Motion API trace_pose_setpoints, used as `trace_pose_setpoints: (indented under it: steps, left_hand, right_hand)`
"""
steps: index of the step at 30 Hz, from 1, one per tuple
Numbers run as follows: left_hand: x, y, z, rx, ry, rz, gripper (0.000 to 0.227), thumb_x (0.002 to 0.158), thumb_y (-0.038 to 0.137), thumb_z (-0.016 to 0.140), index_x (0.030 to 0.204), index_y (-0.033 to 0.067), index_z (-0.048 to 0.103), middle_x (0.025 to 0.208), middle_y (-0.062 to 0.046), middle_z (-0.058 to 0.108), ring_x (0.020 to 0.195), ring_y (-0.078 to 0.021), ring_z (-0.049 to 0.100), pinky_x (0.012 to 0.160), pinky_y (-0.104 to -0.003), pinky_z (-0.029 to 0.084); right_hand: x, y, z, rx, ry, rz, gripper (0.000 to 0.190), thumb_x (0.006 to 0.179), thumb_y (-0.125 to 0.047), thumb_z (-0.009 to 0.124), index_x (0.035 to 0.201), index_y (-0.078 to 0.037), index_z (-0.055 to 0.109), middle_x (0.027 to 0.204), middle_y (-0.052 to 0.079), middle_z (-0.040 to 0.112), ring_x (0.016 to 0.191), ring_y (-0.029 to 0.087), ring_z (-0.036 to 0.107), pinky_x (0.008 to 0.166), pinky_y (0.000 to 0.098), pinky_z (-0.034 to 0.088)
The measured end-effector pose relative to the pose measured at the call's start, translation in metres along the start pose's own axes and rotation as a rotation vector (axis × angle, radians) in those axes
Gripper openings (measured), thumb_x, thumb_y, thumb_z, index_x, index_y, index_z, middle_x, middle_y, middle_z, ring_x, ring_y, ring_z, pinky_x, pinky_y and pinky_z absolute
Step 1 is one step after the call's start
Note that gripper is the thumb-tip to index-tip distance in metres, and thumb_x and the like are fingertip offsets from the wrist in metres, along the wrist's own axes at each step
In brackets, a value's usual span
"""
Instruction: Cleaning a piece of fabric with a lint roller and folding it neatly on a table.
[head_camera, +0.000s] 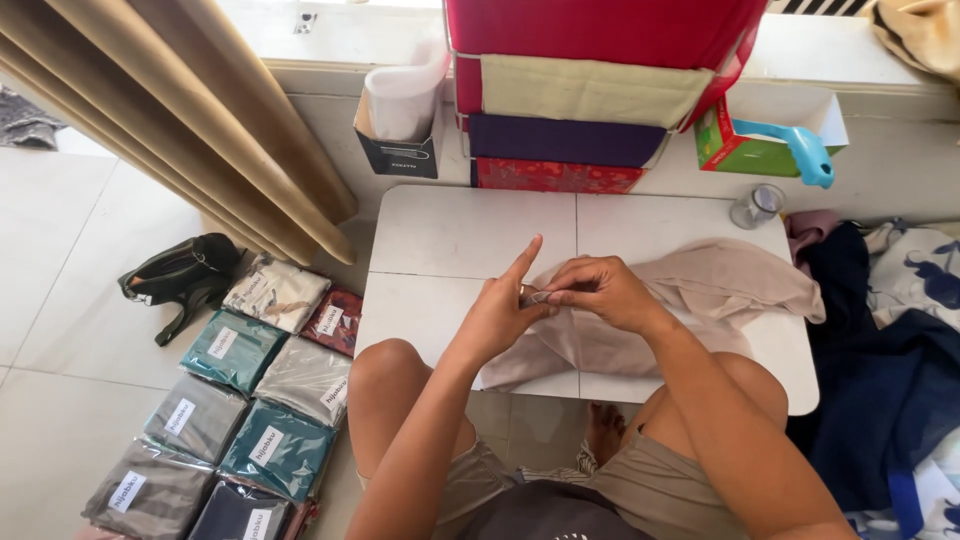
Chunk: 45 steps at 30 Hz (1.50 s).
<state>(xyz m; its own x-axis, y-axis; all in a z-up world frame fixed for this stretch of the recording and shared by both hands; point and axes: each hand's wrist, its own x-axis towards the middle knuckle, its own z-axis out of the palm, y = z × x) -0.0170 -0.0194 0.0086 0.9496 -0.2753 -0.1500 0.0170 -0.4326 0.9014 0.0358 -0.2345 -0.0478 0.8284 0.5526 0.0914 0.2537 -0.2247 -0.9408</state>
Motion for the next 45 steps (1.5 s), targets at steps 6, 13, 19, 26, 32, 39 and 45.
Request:
trace_pose_setpoints:
  steps: [6, 13, 19, 26, 32, 39, 45]
  left_hand:
    - [0.012, -0.041, 0.01, -0.001, 0.025, 0.02, 0.045, 0.086, 0.019, 0.081, 0.128, 0.0179, 0.067, 0.09, -0.008, 0.08, 0.093, -0.0279, 0.077, 0.082, -0.039, 0.06]
    - [0.015, -0.043, 0.012, -0.106, 0.11, 0.07, 0.016, 0.083, 0.023, 0.085, 0.091, 0.0114, 0.078, 0.073, -0.008, 0.076, 0.076, -0.0237, 0.072, 0.075, -0.036, 0.057]
    - [0.015, -0.064, 0.01, -0.079, 0.118, 0.103, 0.013, 0.084, 0.023, 0.084, 0.089, 0.0127, 0.08, 0.071, -0.007, 0.074, 0.066, -0.0183, 0.062, 0.066, -0.033, 0.052]
    - [0.003, -0.06, -0.001, -0.075, 0.087, 0.08, 0.021, 0.079, 0.023, 0.088, 0.093, 0.0103, 0.08, 0.073, -0.01, 0.076, 0.065, -0.0172, 0.059, 0.065, -0.033, 0.052]
    - [-0.007, -0.057, -0.005, -0.062, -0.028, 0.046, 0.019, 0.082, 0.019, 0.086, 0.089, 0.0031, 0.078, 0.076, -0.017, 0.076, 0.072, -0.0272, 0.067, 0.071, -0.039, 0.054]
    - [-0.002, -0.079, -0.005, -0.134, 0.056, 0.073, 0.019, 0.08, 0.023, 0.088, 0.086, 0.0073, 0.078, 0.067, -0.01, 0.072, 0.062, -0.0178, 0.06, 0.061, -0.032, 0.051]
    - [-0.003, -0.076, -0.01, -0.157, 0.07, 0.125, 0.018, 0.083, 0.023, 0.086, 0.085, 0.0068, 0.078, 0.062, -0.008, 0.069, 0.057, -0.0151, 0.058, 0.056, -0.028, 0.048]
  right_hand:
    - [-0.008, 0.02, -0.003, 0.101, 0.122, 0.059, 0.011, 0.086, -0.014, 0.084, 0.088, -0.005, 0.078, 0.08, 0.004, 0.075, 0.078, 0.011, 0.064, 0.077, 0.028, 0.054]
    - [-0.016, 0.02, -0.015, 0.181, 0.242, 0.113, 0.011, 0.09, -0.013, 0.081, 0.093, -0.005, 0.075, 0.073, 0.0, 0.067, 0.071, 0.006, 0.059, 0.068, 0.0226, 0.052]
    - [-0.021, 0.002, -0.018, 0.253, 0.32, 0.136, 0.009, 0.095, -0.011, 0.075, 0.098, -0.002, 0.074, 0.074, 0.001, 0.065, 0.069, 0.007, 0.057, 0.066, 0.0231, 0.051]
    - [-0.02, 0.016, -0.009, 0.289, 0.361, 0.065, 0.016, 0.102, -0.017, 0.068, 0.093, -0.004, 0.07, 0.07, 0.0, 0.054, 0.065, 0.006, 0.051, 0.063, 0.0225, 0.047]
    - [-0.022, 0.016, -0.015, 0.217, 0.374, 0.013, 0.017, 0.1, -0.018, 0.07, 0.091, -0.003, 0.069, 0.067, 0.001, 0.053, 0.065, 0.006, 0.049, 0.063, 0.0213, 0.045]
    - [-0.023, 0.009, -0.022, 0.217, 0.552, -0.106, 0.015, 0.104, -0.02, 0.066, 0.097, -0.006, 0.064, 0.072, -0.004, 0.049, 0.066, 0.002, 0.046, 0.063, 0.0174, 0.039]
    - [-0.031, 0.006, -0.05, 0.115, 0.742, -0.206, 0.02, 0.112, -0.029, 0.054, 0.104, -0.011, 0.054, 0.078, -0.007, 0.041, 0.069, 0.001, 0.039, 0.063, 0.0173, 0.032]
